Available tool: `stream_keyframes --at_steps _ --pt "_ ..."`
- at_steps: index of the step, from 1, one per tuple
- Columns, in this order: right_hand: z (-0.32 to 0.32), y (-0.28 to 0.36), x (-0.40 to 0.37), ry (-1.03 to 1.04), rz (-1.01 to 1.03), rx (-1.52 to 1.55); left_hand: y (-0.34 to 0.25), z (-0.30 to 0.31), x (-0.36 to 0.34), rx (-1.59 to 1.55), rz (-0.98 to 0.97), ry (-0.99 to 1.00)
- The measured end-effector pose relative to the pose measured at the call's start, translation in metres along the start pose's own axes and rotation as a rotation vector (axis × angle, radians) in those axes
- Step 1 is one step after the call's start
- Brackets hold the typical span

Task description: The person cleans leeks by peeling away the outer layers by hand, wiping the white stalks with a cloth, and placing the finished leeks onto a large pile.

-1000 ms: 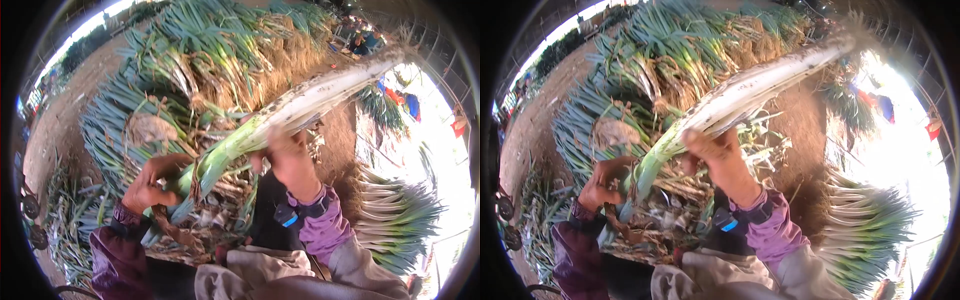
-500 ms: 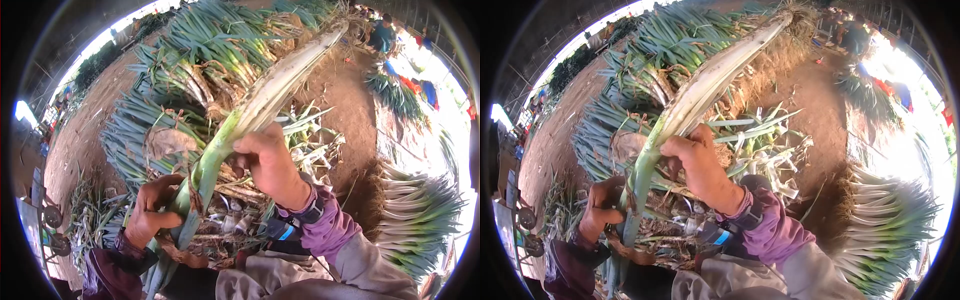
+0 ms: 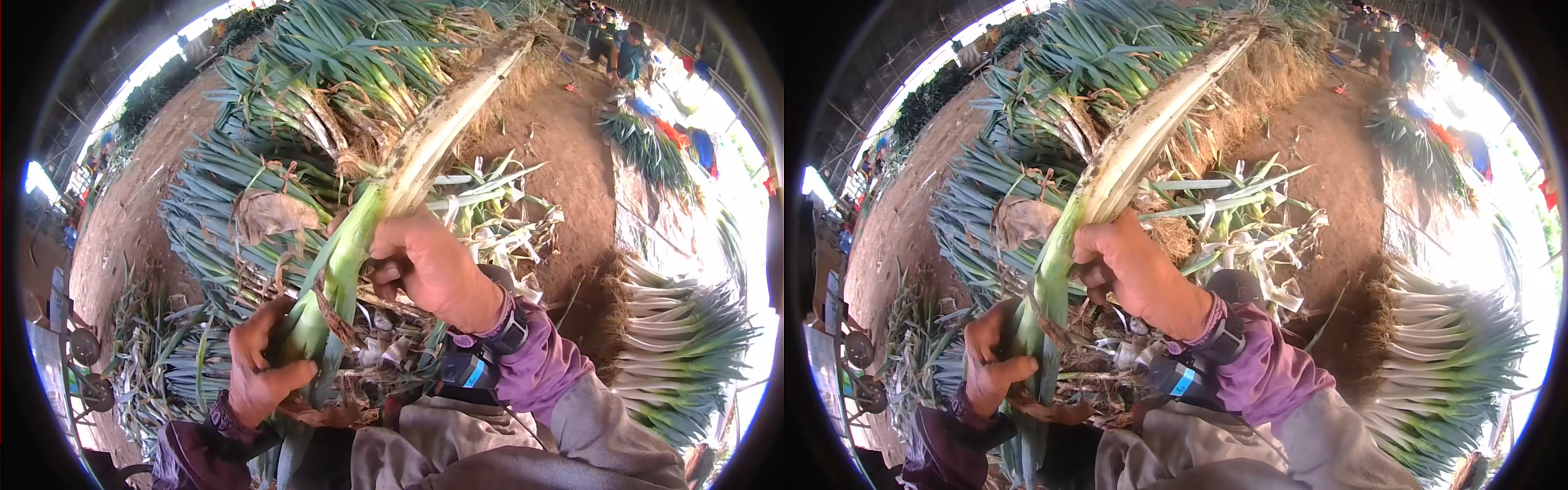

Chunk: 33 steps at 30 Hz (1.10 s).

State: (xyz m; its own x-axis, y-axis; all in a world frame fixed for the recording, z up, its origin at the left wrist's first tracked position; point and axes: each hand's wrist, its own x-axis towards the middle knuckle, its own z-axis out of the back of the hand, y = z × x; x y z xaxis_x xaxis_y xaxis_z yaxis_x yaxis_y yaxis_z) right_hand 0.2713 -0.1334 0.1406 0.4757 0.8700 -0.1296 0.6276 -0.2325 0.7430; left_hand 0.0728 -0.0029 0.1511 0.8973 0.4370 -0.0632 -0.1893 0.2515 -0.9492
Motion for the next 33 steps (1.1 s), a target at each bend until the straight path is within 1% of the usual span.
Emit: stream_keyframes --at_steps 3,4,6,7,10,11,14,17,20,21,23,24,25,27,29,32,33 --pt "0.001 -0.005 -0.001 0.059 0.089 -0.034 0.0 0.0 -0.003 -0.047 0.047 -0.008" --pt "-0.002 -0.007 0.0 0.041 0.138 -0.078 0.0 0.001 -0.004 -0.059 0.072 -0.004" --pt "-0.006 -0.011 -0.001 0.001 0.23 -0.165 -0.006 0.005 -0.001 -0.054 0.093 0.079" --pt "-0.002 -0.013 0.0 0.039 0.258 -0.202 -0.008 0.007 0.0 -0.053 0.104 0.122" --pt "0.008 -0.025 0.005 0.093 0.379 -0.174 -0.007 0.005 -0.002 -0.137 0.145 0.117" --pt "0.015 -0.028 0.007 0.13 0.422 -0.25 -0.007 0.006 -0.003 -0.159 0.175 0.143" --pt "0.008 -0.023 -0.001 0.193 0.506 -0.26 -0.007 0.008 -0.004 -0.222 0.261 0.229" --pt "0.007 -0.019 -0.01 0.207 0.419 -0.253 -0.002 0.0 -0.01 -0.338 0.237 0.217" --pt "0.013 -0.019 -0.009 0.228 0.442 -0.357 0.018 0.008 -0.009 -0.389 0.215 0.351" --pt "0.014 -0.015 -0.011 0.24 0.459 -0.453 0.019 0.008 -0.01 -0.404 0.221 0.348" --pt "0.018 -0.019 -0.013 0.244 0.434 -0.418 0.022 0.005 -0.012 -0.434 0.236 0.345" --pt "0.02 -0.021 -0.015 0.243 0.421 -0.399 0.031 0.005 -0.013 -0.516 0.257 0.347" --pt "0.022 -0.02 -0.015 0.279 0.427 -0.442 0.047 0.005 -0.015 -0.598 0.279 0.346" --pt "0.026 -0.022 -0.013 0.334 0.465 -0.503 0.065 0.001 -0.02 -0.729 0.326 0.308" --pt "0.029 -0.034 -0.008 0.376 0.617 -0.433 0.073 -0.005 -0.026 -0.826 0.384 0.234" --pt "0.024 -0.029 -0.015 0.427 0.38 -0.218 0.075 0.006 -0.024 -0.795 0.4 0.399" --pt "0.026 -0.03 -0.015 0.431 0.36 -0.274 0.079 0.011 -0.026 -0.805 0.395 0.44"
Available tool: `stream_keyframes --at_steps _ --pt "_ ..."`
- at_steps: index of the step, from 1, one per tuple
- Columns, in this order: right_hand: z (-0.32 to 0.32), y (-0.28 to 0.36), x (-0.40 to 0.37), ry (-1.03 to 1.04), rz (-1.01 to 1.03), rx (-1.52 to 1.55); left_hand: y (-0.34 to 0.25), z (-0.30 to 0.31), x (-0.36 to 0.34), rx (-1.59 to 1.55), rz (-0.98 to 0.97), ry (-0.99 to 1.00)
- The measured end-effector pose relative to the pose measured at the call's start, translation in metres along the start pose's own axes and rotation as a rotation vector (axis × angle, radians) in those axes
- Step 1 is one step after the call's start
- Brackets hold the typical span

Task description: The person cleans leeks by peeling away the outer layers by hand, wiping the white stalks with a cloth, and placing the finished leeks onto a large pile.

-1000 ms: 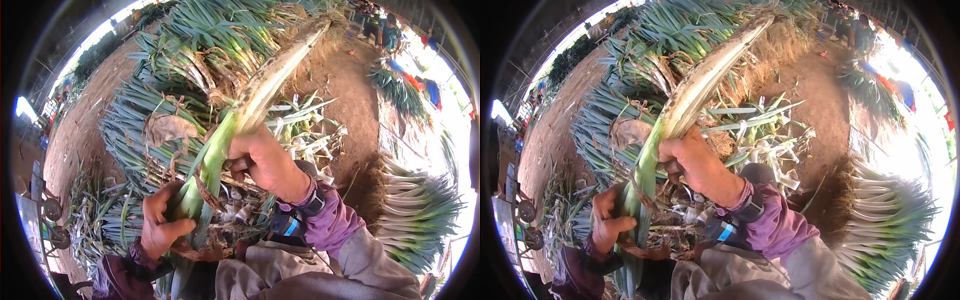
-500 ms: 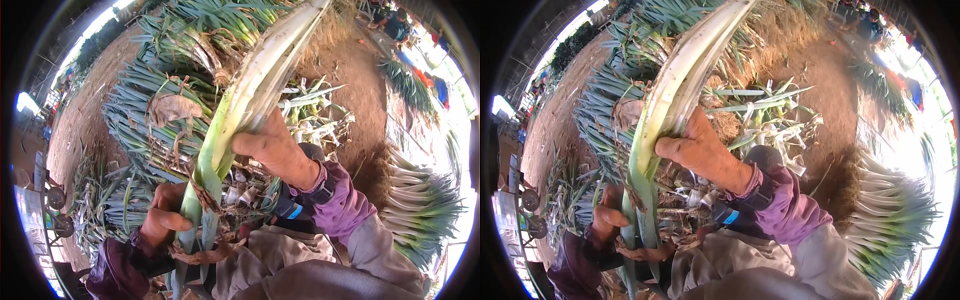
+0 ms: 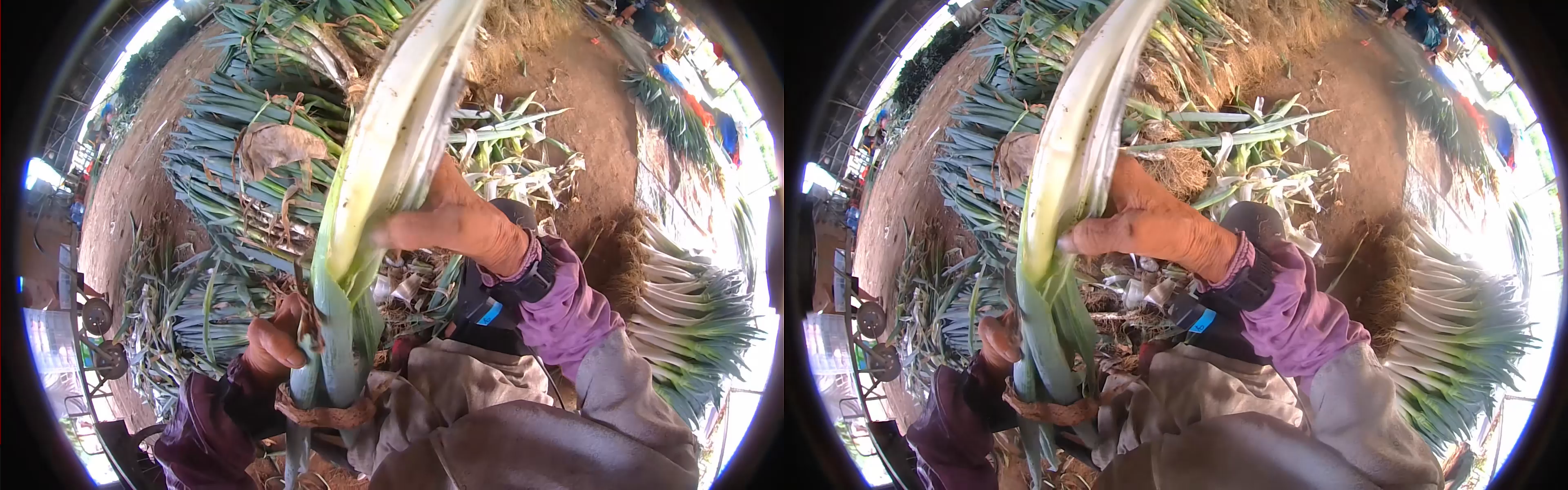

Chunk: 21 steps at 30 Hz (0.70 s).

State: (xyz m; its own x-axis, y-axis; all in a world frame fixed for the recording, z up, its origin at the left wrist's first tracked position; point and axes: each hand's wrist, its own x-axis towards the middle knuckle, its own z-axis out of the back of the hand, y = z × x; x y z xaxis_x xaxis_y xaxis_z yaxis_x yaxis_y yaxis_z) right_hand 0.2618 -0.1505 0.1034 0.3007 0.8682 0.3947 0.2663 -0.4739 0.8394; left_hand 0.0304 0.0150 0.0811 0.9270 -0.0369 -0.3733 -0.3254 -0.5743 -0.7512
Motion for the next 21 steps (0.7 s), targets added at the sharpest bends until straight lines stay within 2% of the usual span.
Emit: stream_keyframes --at_steps 1,3,4,5,6,9,10,13,14,16,19,20,21 --pt "0.004 -0.001 0.0 0.017 -0.029 -0.05 -0.002 -0.003 0.001 -0.035 -0.015 0.036" --pt "0.005 -0.002 0.002 -0.009 -0.115 -0.061 -0.003 -0.013 0.003 -0.092 -0.011 -0.016" --pt "0.002 -0.004 0.002 -0.053 -0.176 -0.015 0.001 -0.022 0.0 -0.117 0.012 -0.109" --pt "-0.002 -0.007 0.001 -0.098 -0.239 0.032 0.003 -0.02 0.0 -0.145 0.039 -0.1" --pt "-0.009 -0.01 0.0 -0.205 -0.185 0.018 0.005 -0.018 0.0 -0.173 0.066 -0.091" --pt "0.004 0.01 -0.003 0.112 -0.352 -0.167 0.022 0.008 -0.008 -0.185 0.122 -0.019" --pt "0.003 0.008 -0.004 0.126 -0.43 -0.138 0.031 0.02 -0.012 -0.179 0.134 0.015" --pt "-0.004 -0.001 -0.003 0.199 -0.249 -0.428 0.045 0.031 -0.016 -0.163 0.177 0.119" --pt "-0.002 -0.011 -0.003 0.221 -0.261 -0.269 0.045 0.032 -0.017 -0.15 0.182 0.084" --pt "-0.003 -0.018 -0.001 0.247 -0.164 -0.283 0.021 0.002 -0.018 -0.126 0.196 0.007" --pt "-0.004 -0.028 -0.002 0.281 -0.037 -0.345 0.008 -0.007 -0.029 -0.019 0.244 0.049" --pt "-0.003 -0.031 -0.004 0.29 0.001 -0.373 0.003 -0.009 -0.03 0.087 0.284 0.043" --pt "-0.002 -0.036 -0.005 0.291 0.042 -0.43 0.001 -0.012 -0.027 0.275 0.22 0.024"
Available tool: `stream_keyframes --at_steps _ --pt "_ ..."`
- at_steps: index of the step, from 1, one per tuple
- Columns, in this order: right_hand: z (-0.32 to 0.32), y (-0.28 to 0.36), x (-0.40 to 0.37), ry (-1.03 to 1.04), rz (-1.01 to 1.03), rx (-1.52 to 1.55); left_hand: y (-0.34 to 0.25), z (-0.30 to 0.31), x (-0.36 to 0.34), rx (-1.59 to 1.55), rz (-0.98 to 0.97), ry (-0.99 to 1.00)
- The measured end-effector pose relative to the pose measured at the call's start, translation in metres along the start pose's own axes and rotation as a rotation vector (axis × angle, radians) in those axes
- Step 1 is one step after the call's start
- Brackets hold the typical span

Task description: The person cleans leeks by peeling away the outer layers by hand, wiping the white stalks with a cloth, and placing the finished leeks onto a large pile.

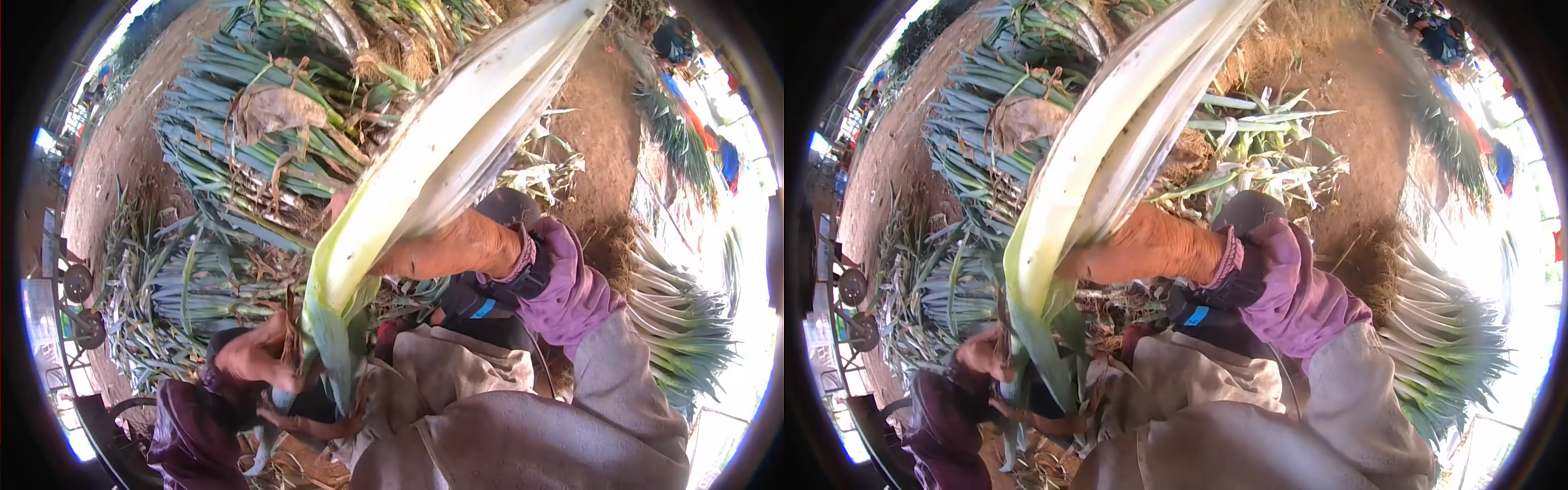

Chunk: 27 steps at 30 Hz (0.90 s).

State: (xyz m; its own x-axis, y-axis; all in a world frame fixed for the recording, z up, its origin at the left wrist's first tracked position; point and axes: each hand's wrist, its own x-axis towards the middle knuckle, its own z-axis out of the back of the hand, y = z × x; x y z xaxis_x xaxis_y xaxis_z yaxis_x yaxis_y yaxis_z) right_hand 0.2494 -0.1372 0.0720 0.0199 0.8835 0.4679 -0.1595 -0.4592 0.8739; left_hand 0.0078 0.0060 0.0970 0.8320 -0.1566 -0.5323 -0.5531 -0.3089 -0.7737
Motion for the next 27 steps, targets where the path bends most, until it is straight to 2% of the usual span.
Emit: stream_keyframes --at_steps 1,2,3,4,5,7,9,10,11,14,16,18,21,24,27 --pt "-0.001 -0.006 -0.001 -0.007 0.032 -0.06 -0.005 -0.003 0.003 0.195 -0.047 -0.058" --pt "0.001 -0.009 -0.002 0.005 -0.03 -0.125 -0.012 -0.008 0.007 0.384 -0.084 -0.125" --pt "0.003 -0.013 -0.003 0.021 -0.091 -0.191 -0.009 -0.013 0.012 0.678 -0.324 -0.286" --pt "0.002 -0.019 -0.004 0.013 -0.005 -0.368 -0.007 -0.018 0.017 0.972 -0.571 -0.45" --pt "0.002 -0.029 -0.006 0.003 0.082 -0.545 -0.011 -0.022 0.018 1.001 -0.521 -0.438" --pt "0.0 -0.03 -0.005 -0.041 0.024 -0.472 -0.023 -0.029 0.016 1.055 -0.41 -0.405" --pt "-0.002 -0.024 -0.005 -0.103 -0.262 0.036 -0.023 -0.014 0.016 1.104 -0.534 -0.329" --pt "-0.003 -0.022 -0.004 -0.076 -0.165 -0.042 -0.021 -0.009 0.016 1.126 -0.597 -0.293" --pt "-0.004 -0.021 -0.003 -0.05 -0.069 -0.118 -0.021 -0.01 0.012 0.955 -0.459 -0.273" --pt "0.0 -0.007 0.0 -0.024 -0.085 0.005 -0.021 0.001 0.014 0.663 -0.166 -0.173" --pt "0.001 0.005 -0.002 -0.109 -0.13 0.302 -0.021 0.001 0.017 0.269 -0.227 -0.058" --pt "0.006 0.0 -0.001 -0.083 -0.267 0.227 -0.011 0.004 0.018 -0.104 -0.239 0.026" --pt "0.009 -0.011 -0.006 -0.098 -0.348 0.177 -0.007 -0.016 0.017 -0.111 -0.102 -0.394" --pt "0.011 -0.017 -0.008 -0.075 -0.34 0.065 -0.016 -0.021 0.022 0.025 -0.123 -0.338" --pt "0.01 -0.019 -0.012 -0.027 -0.266 0.086 -0.013 -0.006 0.02 -0.066 -0.031 -0.23"
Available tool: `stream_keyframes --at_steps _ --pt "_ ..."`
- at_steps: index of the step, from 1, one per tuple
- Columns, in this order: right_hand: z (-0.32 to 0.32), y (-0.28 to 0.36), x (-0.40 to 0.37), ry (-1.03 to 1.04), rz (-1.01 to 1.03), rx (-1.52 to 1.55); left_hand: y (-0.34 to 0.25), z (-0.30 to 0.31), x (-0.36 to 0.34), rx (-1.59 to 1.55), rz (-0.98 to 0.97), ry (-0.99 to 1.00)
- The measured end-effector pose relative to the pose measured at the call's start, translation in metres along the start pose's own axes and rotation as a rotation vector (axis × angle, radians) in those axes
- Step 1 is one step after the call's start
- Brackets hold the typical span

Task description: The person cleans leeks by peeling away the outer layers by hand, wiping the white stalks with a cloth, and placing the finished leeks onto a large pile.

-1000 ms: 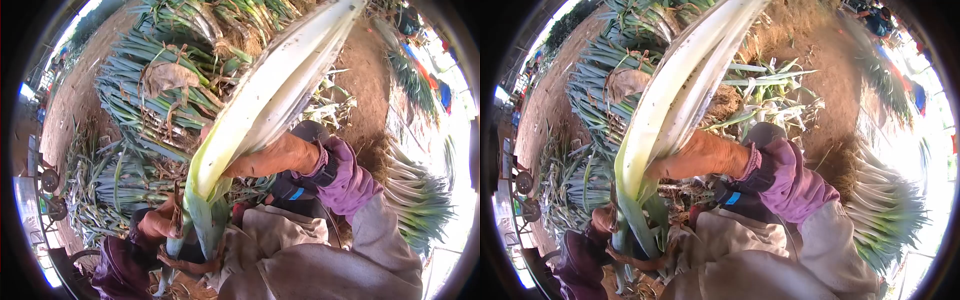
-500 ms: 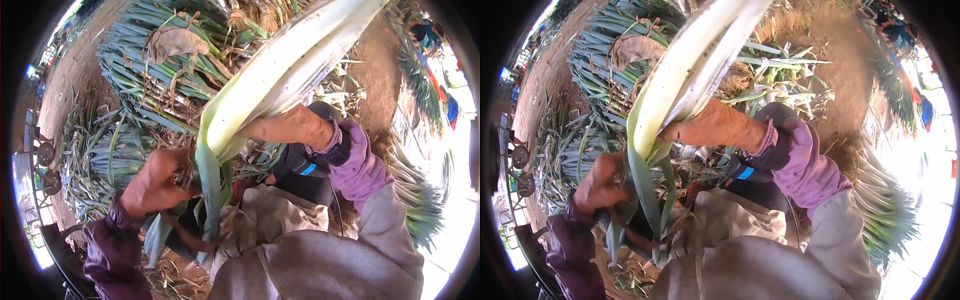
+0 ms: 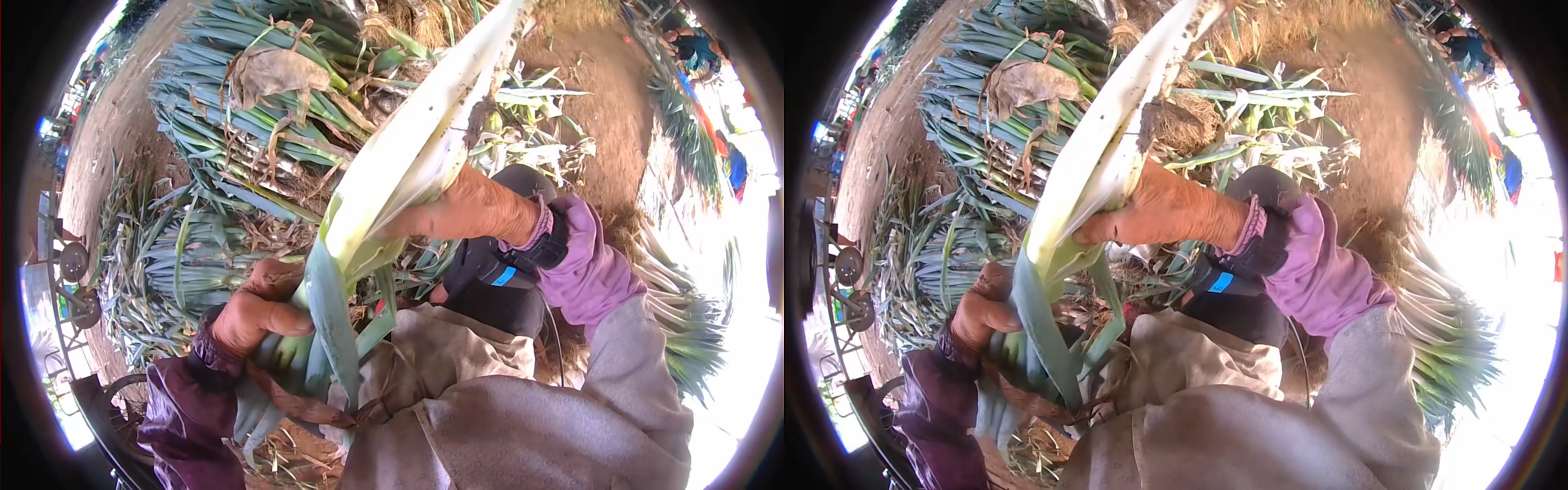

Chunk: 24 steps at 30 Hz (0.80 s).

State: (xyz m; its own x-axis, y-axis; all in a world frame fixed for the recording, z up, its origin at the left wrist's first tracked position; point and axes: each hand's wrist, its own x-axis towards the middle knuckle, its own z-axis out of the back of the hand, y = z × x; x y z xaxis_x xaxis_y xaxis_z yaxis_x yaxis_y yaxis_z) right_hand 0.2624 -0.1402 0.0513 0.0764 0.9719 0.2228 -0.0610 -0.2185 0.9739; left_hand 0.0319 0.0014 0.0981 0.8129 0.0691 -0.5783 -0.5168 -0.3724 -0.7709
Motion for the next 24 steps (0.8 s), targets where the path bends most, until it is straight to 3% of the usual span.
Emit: stream_keyframes --at_steps 5,6,9,10,11,12,13,14,15,16,17,18,20,23,24 --pt "0.006 0.001 -0.003 0.117 -0.055 -0.153 0.009 0.005 0.0 0.016 0.035 0.031" --pt "0.007 0.0 -0.004 0.149 -0.056 -0.215 0.04 0.034 -0.005 0.119 0.003 -0.003" --pt "0.003 -0.005 -0.014 0.092 0.016 -0.175 0.033 0.028 -0.007 -0.104 0.121 0.155" --pt "0.01 -0.015 -0.016 0.043 0.186 -0.198 0.04 0.038 -0.003 -0.051 0.044 0.325" --pt "0.018 -0.025 -0.018 -0.013 0.356 -0.23 0.049 0.042 -0.012 -0.234 0.088 0.419" --pt "0.047 -0.029 -0.02 -0.012 0.204 0.236 0.057 0.045 -0.021 -0.411 0.15 0.509" --pt "0.077 -0.029 -0.021 -0.093 0.051 0.036 0.068 0.041 -0.037 -0.552 0.171 0.491" --pt "0.105 -0.026 -0.02 -0.143 -0.115 -0.155 0.086 0.049 -0.051 -0.44 0.139 0.436" --pt "0.134 -0.017 -0.018 -0.272 -0.262 -1.014 0.104 0.055 -0.061 -0.329 0.106 0.379" --pt "0.162 -0.048 -0.014 -0.397 0.2 -1.229 0.104 0.051 -0.067 -0.3 0.198 0.318" --pt "0.194 -0.064 -0.023 -0.409 0.225 -1.315 0.103 0.048 -0.075 -0.273 0.287 0.247" --pt "0.234 -0.095 -0.027 -0.428 -0.031 -1.413 0.108 0.05 -0.08 -0.264 0.322 0.255" --pt "0.275 -0.107 -0.026 -0.494 -0.218 -1.56 0.106 0.04 -0.086 -0.157 0.291 0.243" --pt "0.308 -0.065 -0.024 -0.417 -0.382 -1.55 0.108 0.032 -0.101 -0.091 0.292 0.197" --pt "0.305 -0.043 -0.022 -0.474 -0.569 -1.643 0.11 0.028 -0.105 -0.087 0.266 0.162"
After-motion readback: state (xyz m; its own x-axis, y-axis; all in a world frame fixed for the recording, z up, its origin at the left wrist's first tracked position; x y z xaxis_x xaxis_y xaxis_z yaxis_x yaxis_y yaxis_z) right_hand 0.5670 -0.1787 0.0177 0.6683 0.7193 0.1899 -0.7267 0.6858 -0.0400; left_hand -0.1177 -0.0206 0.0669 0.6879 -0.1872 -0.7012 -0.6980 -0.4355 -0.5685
